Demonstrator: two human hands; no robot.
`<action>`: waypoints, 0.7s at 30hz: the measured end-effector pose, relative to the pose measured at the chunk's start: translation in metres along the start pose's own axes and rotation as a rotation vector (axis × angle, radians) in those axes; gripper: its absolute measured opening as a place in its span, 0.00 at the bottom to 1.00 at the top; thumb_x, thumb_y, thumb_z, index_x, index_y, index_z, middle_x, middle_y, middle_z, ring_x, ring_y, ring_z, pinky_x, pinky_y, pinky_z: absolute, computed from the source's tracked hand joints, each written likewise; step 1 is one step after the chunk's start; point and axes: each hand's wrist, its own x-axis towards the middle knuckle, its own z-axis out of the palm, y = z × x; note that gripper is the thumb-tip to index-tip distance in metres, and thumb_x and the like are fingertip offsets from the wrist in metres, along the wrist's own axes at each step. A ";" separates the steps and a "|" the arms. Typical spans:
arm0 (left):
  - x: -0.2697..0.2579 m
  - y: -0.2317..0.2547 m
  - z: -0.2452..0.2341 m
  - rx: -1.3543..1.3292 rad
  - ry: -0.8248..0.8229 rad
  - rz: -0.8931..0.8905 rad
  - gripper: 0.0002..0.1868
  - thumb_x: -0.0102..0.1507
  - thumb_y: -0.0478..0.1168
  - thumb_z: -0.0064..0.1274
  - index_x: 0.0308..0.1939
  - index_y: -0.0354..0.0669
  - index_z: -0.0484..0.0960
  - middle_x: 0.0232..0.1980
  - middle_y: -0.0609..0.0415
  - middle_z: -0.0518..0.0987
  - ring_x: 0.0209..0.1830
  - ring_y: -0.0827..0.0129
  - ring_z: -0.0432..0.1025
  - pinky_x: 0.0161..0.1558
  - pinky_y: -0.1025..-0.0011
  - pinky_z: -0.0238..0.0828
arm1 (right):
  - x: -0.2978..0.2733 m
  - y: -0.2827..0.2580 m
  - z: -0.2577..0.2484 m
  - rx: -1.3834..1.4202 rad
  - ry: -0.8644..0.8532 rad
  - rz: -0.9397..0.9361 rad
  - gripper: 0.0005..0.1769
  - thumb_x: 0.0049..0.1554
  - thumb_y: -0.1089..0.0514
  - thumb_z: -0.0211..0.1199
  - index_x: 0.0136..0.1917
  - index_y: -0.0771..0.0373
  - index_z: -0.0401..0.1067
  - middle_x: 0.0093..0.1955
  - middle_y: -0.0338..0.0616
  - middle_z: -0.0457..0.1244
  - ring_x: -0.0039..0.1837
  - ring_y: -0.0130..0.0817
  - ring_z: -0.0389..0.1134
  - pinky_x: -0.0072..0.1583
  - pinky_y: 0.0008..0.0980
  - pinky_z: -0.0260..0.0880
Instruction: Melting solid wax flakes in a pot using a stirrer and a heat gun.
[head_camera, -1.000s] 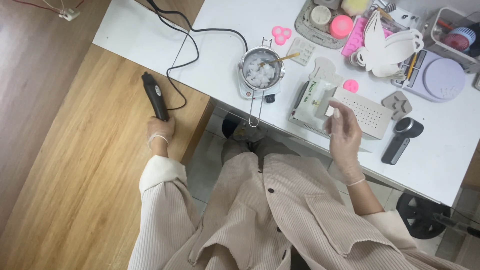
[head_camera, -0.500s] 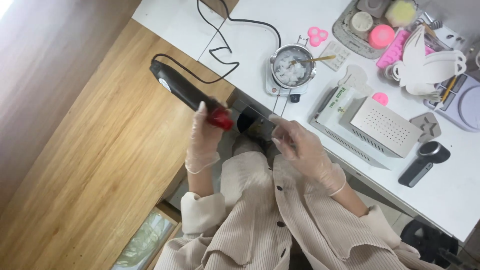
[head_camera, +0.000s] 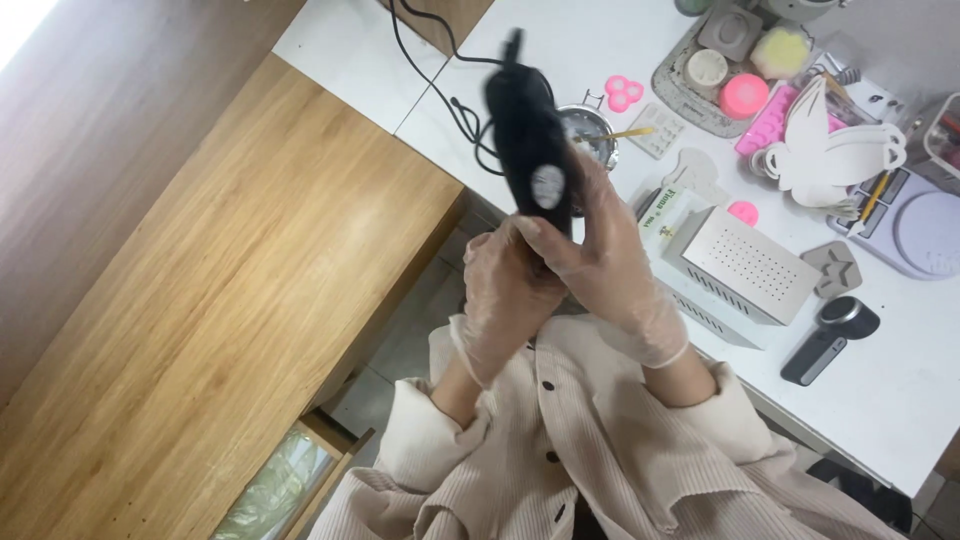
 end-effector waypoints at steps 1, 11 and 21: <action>0.000 0.010 0.008 -0.006 -0.004 0.005 0.16 0.59 0.41 0.65 0.45 0.40 0.77 0.39 0.53 0.83 0.40 0.65 0.80 0.46 0.64 0.79 | 0.004 -0.004 0.001 -0.008 0.005 0.002 0.33 0.66 0.56 0.65 0.77 0.69 0.57 0.70 0.54 0.62 0.68 0.39 0.67 0.69 0.40 0.69; 0.052 -0.004 0.028 0.051 -0.375 0.028 0.20 0.61 0.53 0.58 0.45 0.41 0.76 0.36 0.49 0.82 0.34 0.58 0.79 0.43 0.61 0.78 | 0.042 0.047 -0.057 0.999 -0.016 0.291 0.46 0.64 0.22 0.50 0.70 0.67 0.65 0.48 0.47 0.66 0.44 0.31 0.68 0.49 0.30 0.70; 0.113 -0.038 -0.015 0.259 -0.165 -0.116 0.23 0.71 0.55 0.51 0.54 0.37 0.75 0.50 0.44 0.81 0.47 0.60 0.78 0.46 0.62 0.77 | 0.096 0.156 -0.089 0.584 0.047 0.182 0.35 0.67 0.29 0.50 0.56 0.66 0.68 0.45 0.44 0.63 0.45 0.34 0.63 0.50 0.30 0.66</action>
